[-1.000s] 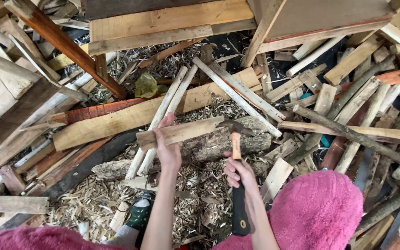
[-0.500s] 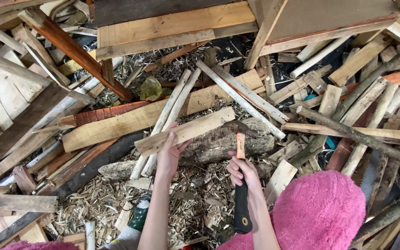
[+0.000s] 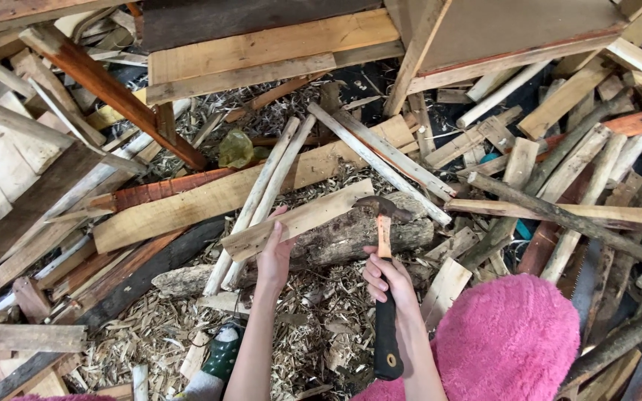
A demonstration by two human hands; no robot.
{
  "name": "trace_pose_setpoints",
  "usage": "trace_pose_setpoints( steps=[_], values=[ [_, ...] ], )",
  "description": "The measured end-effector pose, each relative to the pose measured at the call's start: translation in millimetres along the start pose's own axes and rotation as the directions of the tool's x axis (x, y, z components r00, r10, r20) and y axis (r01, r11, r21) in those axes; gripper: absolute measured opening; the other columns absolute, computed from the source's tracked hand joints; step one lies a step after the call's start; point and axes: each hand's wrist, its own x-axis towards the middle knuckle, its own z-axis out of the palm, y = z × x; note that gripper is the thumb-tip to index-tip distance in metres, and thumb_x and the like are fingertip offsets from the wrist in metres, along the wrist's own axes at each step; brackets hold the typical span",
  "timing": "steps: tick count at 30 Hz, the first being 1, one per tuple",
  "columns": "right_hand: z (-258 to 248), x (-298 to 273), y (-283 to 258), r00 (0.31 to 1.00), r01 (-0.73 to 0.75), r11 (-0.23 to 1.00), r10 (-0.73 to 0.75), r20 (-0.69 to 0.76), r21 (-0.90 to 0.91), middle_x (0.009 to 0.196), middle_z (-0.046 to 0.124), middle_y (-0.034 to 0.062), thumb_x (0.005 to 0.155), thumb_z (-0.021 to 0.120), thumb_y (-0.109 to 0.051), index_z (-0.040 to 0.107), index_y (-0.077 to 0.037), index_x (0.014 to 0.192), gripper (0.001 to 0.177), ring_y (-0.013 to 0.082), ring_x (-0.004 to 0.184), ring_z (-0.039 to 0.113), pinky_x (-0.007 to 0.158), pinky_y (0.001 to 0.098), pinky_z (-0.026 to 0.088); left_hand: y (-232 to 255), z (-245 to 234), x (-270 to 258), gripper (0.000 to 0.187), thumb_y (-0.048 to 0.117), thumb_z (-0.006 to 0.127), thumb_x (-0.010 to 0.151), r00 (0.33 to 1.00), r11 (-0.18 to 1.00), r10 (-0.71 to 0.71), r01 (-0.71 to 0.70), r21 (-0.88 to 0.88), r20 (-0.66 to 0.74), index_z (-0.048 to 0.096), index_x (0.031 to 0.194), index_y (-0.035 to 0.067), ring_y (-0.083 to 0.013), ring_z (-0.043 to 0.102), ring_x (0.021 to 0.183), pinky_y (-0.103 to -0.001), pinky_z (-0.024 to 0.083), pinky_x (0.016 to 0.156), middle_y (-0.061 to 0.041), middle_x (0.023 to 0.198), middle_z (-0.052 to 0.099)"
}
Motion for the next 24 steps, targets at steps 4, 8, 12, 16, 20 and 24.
trace_pose_setpoints(
  steps=[4, 8, 12, 16, 20, 24],
  values=[
    [0, -1, -1, 1.0, -0.017, 1.0, 0.017, -0.018, 0.014, 0.07, 0.033, 0.0012, 0.1, 0.051, -0.004, 0.054, 0.009, 0.125, 0.029, 0.005, 0.047, 0.036, 0.026, 0.0157, 0.036, -29, -20, 15, 0.065, 0.046, 0.047, 0.1, 0.999, 0.998, 0.046, -0.045, 0.031, -0.013, 0.038, 0.15, 0.006, -0.0441, 0.031, 0.147, -0.059, 0.02, 0.123, -0.03, 0.153, 0.034],
    [-1, 0, -1, 1.0, -0.016, 1.0, 0.016, -0.021, -0.014, 0.07, 0.033, 0.0013, 0.1, 0.051, -0.004, 0.054, 0.009, 0.124, 0.028, 0.005, 0.047, 0.037, 0.026, 0.016, 0.036, -24, -12, 8, 0.069, 0.049, 0.053, 0.098, 0.99, 0.996, 0.094, -0.093, 0.019, -0.109, 0.04, 0.147, 0.003, -0.0424, 0.033, 0.146, -0.059, 0.025, 0.122, -0.03, 0.152, 0.034],
    [4, -2, -3, 0.999, -0.018, 0.999, 0.017, -0.028, -0.033, 0.071, 0.033, 0.0011, 0.099, 0.051, -0.004, 0.054, 0.009, 0.124, 0.028, 0.0047, 0.048, 0.036, 0.026, 0.0161, 0.037, -38, -20, 14, 0.05, 0.04, 0.052, 0.1, 0.979, 0.984, 0.177, -0.174, 0.041, -0.104, 0.051, 0.137, 0.006, -0.0382, 0.045, 0.14, -0.062, 0.031, 0.118, -0.024, 0.142, 0.048],
    [-3, 1, 0, 0.999, -0.025, 0.999, 0.025, -0.031, -0.024, 0.071, 0.034, 0.0013, 0.099, 0.051, -0.004, 0.054, 0.008, 0.124, 0.027, 0.0043, 0.048, 0.036, 0.026, 0.0157, 0.037, -52, -26, 18, 0.041, 0.038, 0.052, 0.101, 0.976, 0.981, 0.193, -0.19, 0.038, -0.105, 0.054, 0.131, 0.011, -0.0355, 0.048, 0.136, -0.062, 0.033, 0.117, -0.018, 0.139, 0.052],
    [3, -2, -3, 0.999, -0.018, 1.0, 0.017, -0.043, -0.025, 0.071, 0.034, 0.0016, 0.099, 0.052, -0.004, 0.054, 0.009, 0.124, 0.028, 0.0047, 0.047, 0.036, 0.026, 0.0163, 0.036, -47, -20, 14, 0.042, 0.043, 0.054, 0.099, 0.965, 0.973, 0.226, -0.216, 0.084, -0.131, 0.057, 0.13, 0.014, -0.0298, 0.046, 0.133, -0.061, 0.032, 0.116, -0.011, 0.139, 0.052],
    [2, -1, -4, 0.998, -0.016, 1.0, 0.015, -0.057, -0.023, 0.071, 0.035, 0.0016, 0.099, 0.052, -0.003, 0.054, 0.01, 0.123, 0.028, 0.0047, 0.047, 0.036, 0.026, 0.0164, 0.037, -86, -52, 40, 0.044, 0.045, 0.052, 0.101, 0.966, 0.971, 0.214, -0.195, 0.138, -0.142, 0.058, 0.131, 0.013, -0.0322, 0.046, 0.135, -0.062, 0.027, 0.118, -0.014, 0.138, 0.053]
  ],
)
